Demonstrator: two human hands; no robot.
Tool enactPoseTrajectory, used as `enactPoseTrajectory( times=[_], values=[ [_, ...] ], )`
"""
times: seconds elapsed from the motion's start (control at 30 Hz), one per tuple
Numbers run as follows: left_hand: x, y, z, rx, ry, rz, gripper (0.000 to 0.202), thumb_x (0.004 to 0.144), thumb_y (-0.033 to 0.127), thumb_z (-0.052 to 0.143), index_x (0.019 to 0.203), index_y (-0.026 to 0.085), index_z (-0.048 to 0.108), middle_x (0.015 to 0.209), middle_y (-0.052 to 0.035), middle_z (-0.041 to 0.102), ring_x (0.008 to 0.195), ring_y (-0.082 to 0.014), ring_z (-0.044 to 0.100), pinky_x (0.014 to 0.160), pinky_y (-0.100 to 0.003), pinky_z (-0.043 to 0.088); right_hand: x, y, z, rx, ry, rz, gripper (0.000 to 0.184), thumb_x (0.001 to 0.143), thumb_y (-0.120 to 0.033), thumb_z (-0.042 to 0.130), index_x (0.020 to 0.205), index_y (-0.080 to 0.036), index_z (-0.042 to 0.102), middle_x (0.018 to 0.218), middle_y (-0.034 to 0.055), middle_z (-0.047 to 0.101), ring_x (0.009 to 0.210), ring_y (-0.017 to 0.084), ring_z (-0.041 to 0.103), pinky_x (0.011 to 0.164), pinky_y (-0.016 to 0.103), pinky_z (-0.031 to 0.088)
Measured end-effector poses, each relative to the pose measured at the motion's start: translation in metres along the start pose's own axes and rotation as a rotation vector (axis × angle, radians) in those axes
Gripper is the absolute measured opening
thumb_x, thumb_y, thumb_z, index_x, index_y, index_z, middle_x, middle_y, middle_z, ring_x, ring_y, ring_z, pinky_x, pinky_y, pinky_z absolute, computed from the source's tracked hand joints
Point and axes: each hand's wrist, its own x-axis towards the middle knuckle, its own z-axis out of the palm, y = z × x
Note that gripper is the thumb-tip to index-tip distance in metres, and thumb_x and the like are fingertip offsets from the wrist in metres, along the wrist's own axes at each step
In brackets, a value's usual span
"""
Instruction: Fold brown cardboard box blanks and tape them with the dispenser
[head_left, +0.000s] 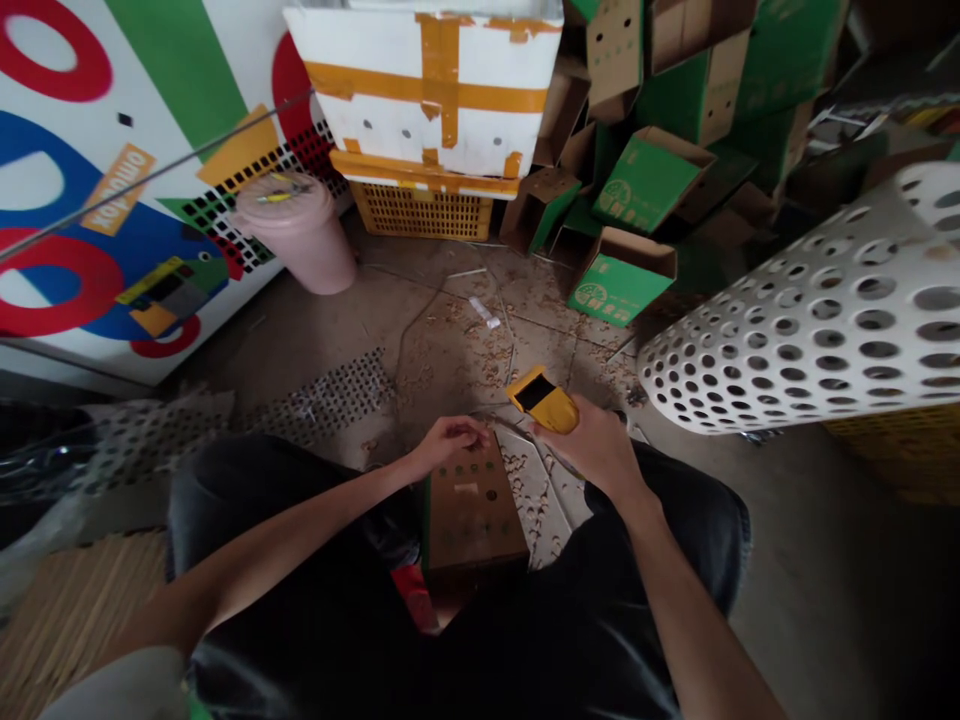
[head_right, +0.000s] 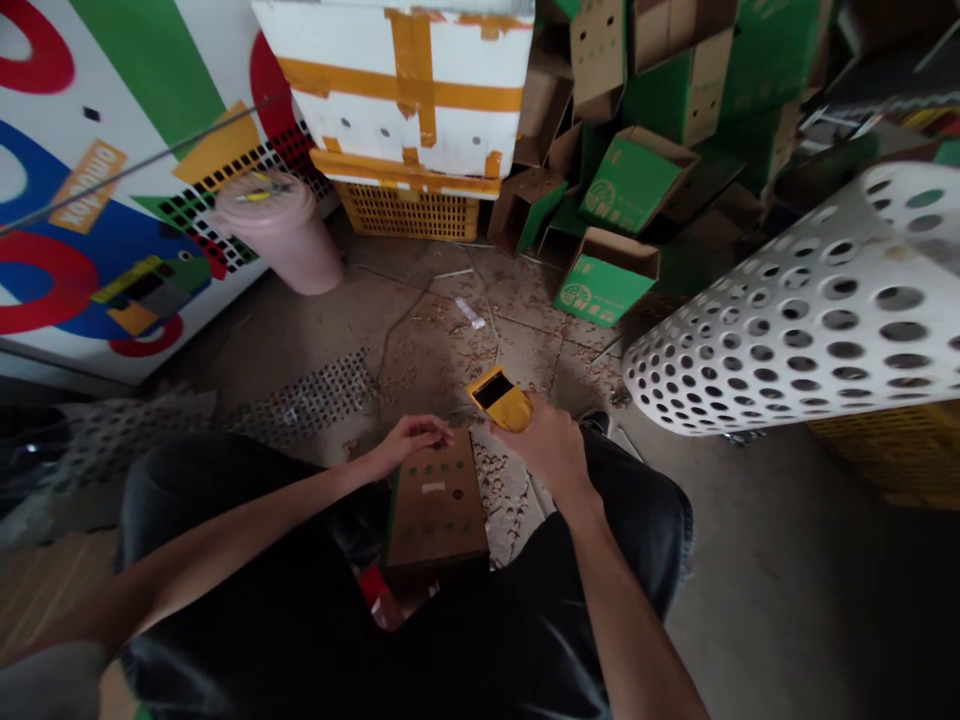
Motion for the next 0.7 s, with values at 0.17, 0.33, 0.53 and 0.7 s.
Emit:
enactPoseTrajectory(
  times=[0.17, 0.33, 0.53, 0.7],
  values=[
    [0.008, -0.003, -0.006, 0.015, 0.038, 0.057, 0.043, 0.078, 0.055, 0.081, 0.090, 0.014, 0.077, 0.083, -0.0073, 0.076, 0.075, -0.0173, 0.068, 0.073, -0.029, 0.051, 0.002, 0.006, 0.005, 0.001, 0.012, 0.005, 0.048, 0.080, -0.062, 0.072, 0.109, -0.024, 0.067, 0.085, 0.0072, 0.075, 0.082, 0.029, 0.073, 0.063, 0.031, 0.039],
    [0.017, -0.003, -0.009, 0.016, 0.165, 0.120, 0.047, 0.074, 0.059, 0.082, 0.086, 0.014, 0.075, 0.081, -0.0056, 0.074, 0.070, -0.0145, 0.064, 0.069, -0.026, 0.049, 0.003, 0.010, 0.006, 0.009, -0.006, 0.023, 0.042, 0.081, -0.061, 0.070, 0.103, -0.025, 0.068, 0.085, 0.0070, 0.076, 0.084, 0.030, 0.073, 0.065, 0.032, 0.039],
    [0.028, 0.013, -0.016, 0.132, 0.321, 0.225, 0.053, 0.076, 0.069, 0.074, 0.081, 0.016, 0.074, 0.082, -0.0050, 0.068, 0.075, -0.0157, 0.062, 0.065, -0.025, 0.049, 0.002, 0.009, -0.001, 0.016, -0.029, 0.046, 0.040, 0.083, -0.057, 0.070, 0.108, -0.026, 0.068, 0.090, 0.0075, 0.077, 0.091, 0.031, 0.074, 0.068, 0.032, 0.040],
    [0.048, 0.063, -0.041, 0.341, 0.463, 0.335, 0.072, 0.081, 0.083, 0.053, 0.066, 0.015, 0.072, 0.093, -0.0101, 0.064, 0.088, -0.0203, 0.061, 0.066, -0.026, 0.050, -0.001, 0.008, -0.006, 0.007, -0.027, 0.044, 0.036, 0.084, -0.052, 0.069, 0.106, -0.024, 0.067, 0.090, 0.0079, 0.077, 0.090, 0.031, 0.075, 0.067, 0.032, 0.040]
  ],
)
